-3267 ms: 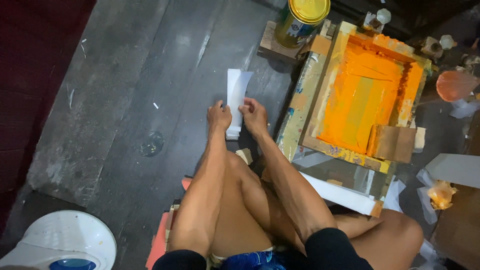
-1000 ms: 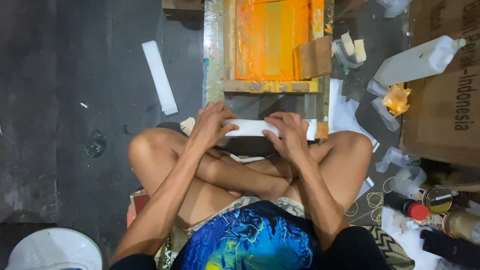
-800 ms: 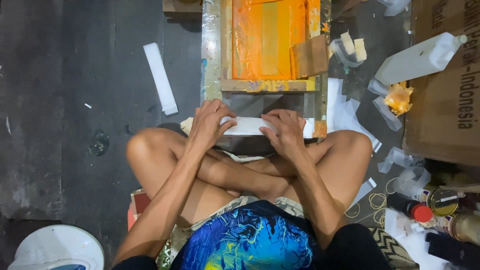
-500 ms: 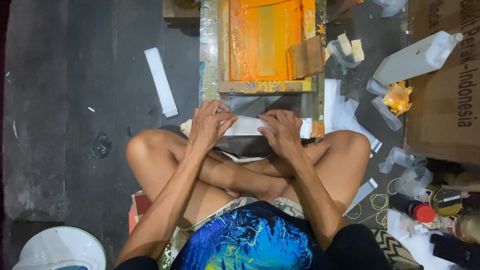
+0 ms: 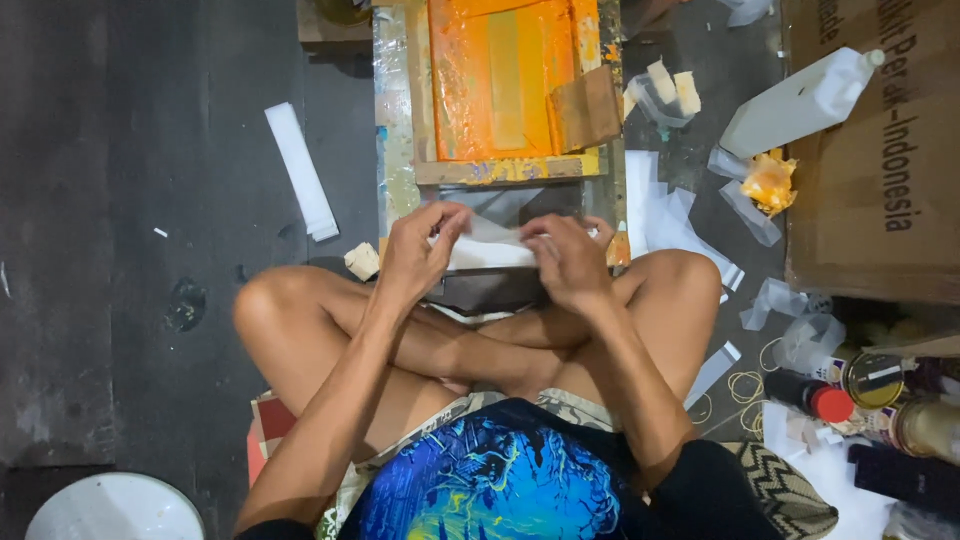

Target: The person sits cross-legged on the floor and performs screen printing. They place a white rectangular object under a screen frame, then use a squeegee to spread orange ink across the screen. The person repeats this process with multiple white objects, moving each one into position and pulling the ink through the screen.

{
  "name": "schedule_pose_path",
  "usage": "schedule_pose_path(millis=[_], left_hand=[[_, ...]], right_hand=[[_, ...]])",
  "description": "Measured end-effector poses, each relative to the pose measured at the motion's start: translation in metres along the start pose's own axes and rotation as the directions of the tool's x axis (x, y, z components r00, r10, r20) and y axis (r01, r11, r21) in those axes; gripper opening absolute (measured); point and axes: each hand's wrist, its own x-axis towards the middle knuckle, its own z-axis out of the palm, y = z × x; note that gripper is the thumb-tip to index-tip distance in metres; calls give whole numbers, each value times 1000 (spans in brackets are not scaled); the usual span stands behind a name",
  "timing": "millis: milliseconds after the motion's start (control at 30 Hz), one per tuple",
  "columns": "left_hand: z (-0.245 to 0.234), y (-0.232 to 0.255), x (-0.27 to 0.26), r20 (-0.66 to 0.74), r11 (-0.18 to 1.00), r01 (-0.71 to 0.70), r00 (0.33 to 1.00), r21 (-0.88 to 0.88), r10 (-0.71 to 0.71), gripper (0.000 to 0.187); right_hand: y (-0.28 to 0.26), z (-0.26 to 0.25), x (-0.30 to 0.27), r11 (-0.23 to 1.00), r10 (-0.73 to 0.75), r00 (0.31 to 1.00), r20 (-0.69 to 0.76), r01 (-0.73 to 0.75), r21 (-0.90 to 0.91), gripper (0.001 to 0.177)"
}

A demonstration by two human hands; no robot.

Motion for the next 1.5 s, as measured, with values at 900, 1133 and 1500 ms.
schedule_pose_path(millis=[900, 1133, 1500], left_hand=[[11, -29, -10, 350, 909, -198, 935, 368, 62, 54], [20, -3, 14, 244, 975, 220, 944, 30, -220, 42], [9, -73, 36, -5, 969, 242, 970, -52, -243, 28]], right_hand=[[17, -90, 3, 834, 481, 720, 501, -552, -8, 66], [4, -62, 16, 759, 256, 948, 188, -318, 569, 38], [23, -73, 1, 684, 393, 876, 279, -481, 549, 28]])
